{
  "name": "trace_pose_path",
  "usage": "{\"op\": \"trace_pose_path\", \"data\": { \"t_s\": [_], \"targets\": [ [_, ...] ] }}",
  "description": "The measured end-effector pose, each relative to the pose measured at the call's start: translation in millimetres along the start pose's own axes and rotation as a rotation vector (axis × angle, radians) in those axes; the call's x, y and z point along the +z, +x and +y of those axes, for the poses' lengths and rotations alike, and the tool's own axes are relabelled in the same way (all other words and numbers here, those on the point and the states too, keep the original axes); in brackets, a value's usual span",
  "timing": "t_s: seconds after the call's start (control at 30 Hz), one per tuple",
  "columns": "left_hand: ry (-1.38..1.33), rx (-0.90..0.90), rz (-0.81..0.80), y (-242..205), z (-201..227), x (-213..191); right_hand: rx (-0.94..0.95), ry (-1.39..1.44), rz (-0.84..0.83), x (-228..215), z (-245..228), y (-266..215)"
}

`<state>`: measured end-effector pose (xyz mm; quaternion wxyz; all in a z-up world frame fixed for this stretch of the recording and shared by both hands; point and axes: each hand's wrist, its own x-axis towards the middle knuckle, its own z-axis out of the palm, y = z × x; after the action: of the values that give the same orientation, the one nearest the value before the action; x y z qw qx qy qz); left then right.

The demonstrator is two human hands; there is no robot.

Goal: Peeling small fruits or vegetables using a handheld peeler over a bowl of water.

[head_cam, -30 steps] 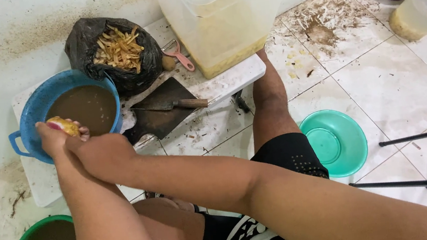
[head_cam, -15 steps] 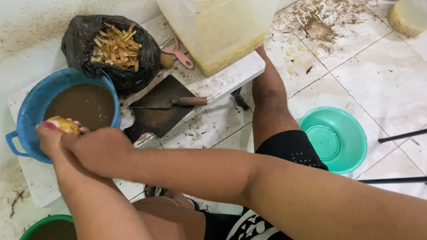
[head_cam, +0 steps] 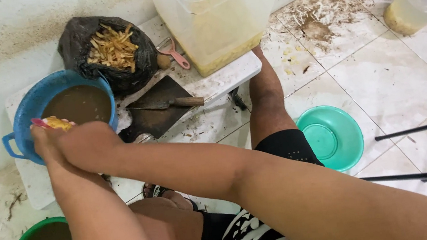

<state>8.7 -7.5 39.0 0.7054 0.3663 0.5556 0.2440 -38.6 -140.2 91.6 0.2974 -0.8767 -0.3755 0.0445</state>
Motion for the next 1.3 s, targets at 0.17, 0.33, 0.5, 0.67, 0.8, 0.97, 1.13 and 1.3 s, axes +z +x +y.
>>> {"op": "trace_pose_path", "data": {
  "t_s": [0.17,0.33,0.5,0.67,0.8,0.97,1.13,1.3],
  "targets": [
    [-0.023,-0.01,-0.079,13,13,-12,0.083,0.133,-0.231,-31,-20,-15],
    [-0.055,-0.081,-0.131,29,6,-14,-0.005,-0.017,-0.062,-3,-7,-28],
    [0.084,0.185,-0.229,67,-12,-14,-0.014,-0.092,-0.031,6,-1,11],
    [0.026,0.007,-0.025,-5,17,-10,0.269,0.259,-0.217,-63,-34,-21],
    [0.14,-0.084,-0.134,14,8,-11,-0.011,-0.042,-0.099,-2,-2,-29],
    [0.286,0.06,-0.046,68,-8,-13,-0.02,-0.103,-0.005,-5,2,-3],
    [0.231,0.005,0.113,16,13,-8,-0.029,-0.073,-0.035,-17,-9,-25],
    [0.155,-0.076,-0.189,59,-6,-10,0.003,-0.078,-0.15,-16,-6,-25]
  ]
}}
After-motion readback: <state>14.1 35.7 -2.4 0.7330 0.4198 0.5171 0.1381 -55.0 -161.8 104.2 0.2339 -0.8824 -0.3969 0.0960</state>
